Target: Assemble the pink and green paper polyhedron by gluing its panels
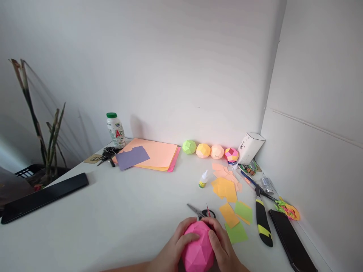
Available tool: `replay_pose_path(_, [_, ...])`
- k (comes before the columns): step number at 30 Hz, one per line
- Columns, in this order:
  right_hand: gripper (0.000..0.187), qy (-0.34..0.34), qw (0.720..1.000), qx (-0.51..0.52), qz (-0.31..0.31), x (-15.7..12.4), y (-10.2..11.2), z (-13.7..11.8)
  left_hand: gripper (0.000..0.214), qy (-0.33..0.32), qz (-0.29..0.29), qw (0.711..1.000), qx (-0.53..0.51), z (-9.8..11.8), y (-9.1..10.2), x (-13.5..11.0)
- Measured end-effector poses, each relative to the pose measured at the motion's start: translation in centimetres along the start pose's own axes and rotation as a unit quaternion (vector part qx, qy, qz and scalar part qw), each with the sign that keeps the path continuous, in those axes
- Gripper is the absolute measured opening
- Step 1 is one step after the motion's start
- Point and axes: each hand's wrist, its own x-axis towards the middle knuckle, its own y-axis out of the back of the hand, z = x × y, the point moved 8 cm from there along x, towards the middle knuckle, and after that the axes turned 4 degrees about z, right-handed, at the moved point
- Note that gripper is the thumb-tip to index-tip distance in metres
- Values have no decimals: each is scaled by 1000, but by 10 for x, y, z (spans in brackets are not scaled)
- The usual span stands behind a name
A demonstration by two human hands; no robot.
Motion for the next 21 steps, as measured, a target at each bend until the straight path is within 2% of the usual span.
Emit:
replay_pose_path(15, [45,-2,1000,-10,1,-1,1,4,74,3,2,1000,1,-1,0,-1])
replay_pose_path(21, [42,34,999,-10,-17,1,-1,3,77,-7,0,1000,7,0,0,0])
